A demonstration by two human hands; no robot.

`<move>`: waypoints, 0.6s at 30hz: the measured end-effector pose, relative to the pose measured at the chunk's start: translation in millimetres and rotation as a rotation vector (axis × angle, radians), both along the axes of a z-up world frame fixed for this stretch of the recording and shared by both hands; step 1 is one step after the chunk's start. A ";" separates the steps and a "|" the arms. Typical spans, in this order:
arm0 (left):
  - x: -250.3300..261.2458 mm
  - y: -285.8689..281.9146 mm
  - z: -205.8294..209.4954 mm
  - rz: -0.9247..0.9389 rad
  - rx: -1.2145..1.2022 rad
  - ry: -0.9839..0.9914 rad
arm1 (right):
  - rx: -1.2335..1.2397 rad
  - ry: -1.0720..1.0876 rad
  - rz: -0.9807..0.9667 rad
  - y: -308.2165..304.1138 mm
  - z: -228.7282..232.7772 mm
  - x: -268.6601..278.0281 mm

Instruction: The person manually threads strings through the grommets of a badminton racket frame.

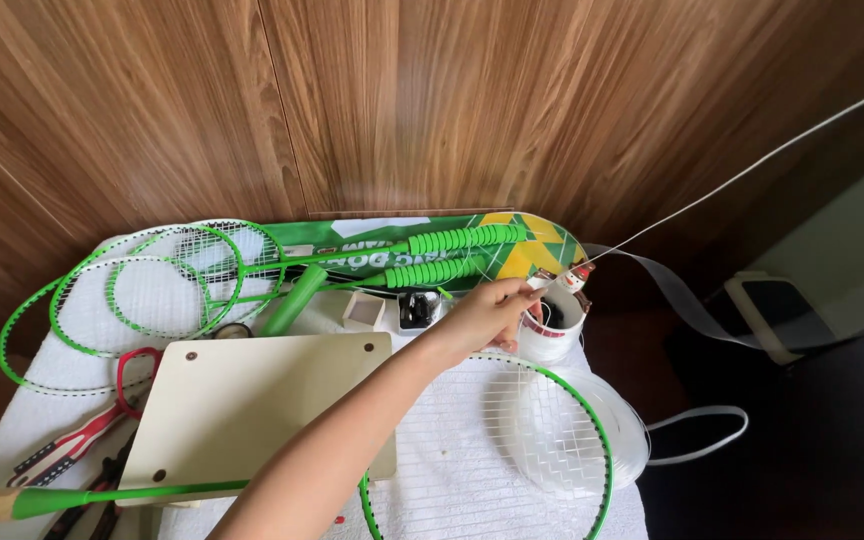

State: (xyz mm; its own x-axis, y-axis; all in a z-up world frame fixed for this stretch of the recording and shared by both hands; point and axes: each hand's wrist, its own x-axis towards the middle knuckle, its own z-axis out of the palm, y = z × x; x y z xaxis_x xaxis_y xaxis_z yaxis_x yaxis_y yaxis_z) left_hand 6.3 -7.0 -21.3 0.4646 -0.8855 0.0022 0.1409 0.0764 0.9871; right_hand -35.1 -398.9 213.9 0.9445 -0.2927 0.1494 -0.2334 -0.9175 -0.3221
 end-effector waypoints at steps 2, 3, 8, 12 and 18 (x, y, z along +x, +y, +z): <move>1.2 -0.5 -3.9 -0.009 -0.011 0.054 | 0.191 0.008 0.071 -7.2 -8.9 1.3; -0.3 0.2 -2.0 -0.009 -0.007 0.060 | 0.194 0.013 0.071 -9.0 -15.1 0.5; -6.4 6.9 13.8 0.030 -0.068 0.225 | 0.588 0.027 0.202 -19.3 -44.8 -7.6; -12.5 11.8 22.7 0.053 -0.034 0.090 | 0.300 0.164 0.190 156.3 -76.7 -37.7; -9.1 5.3 14.5 0.032 0.021 0.045 | 0.464 0.154 0.206 223.7 -132.5 -36.8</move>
State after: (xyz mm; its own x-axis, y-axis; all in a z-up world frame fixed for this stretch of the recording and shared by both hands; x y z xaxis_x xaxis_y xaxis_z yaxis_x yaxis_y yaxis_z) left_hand -2.8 -1.7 -6.8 0.4916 -0.8700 -0.0373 0.1826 0.0610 0.9813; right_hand -71.9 -175.2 81.3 0.9902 -0.1009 -0.0966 -0.1396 -0.7182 -0.6816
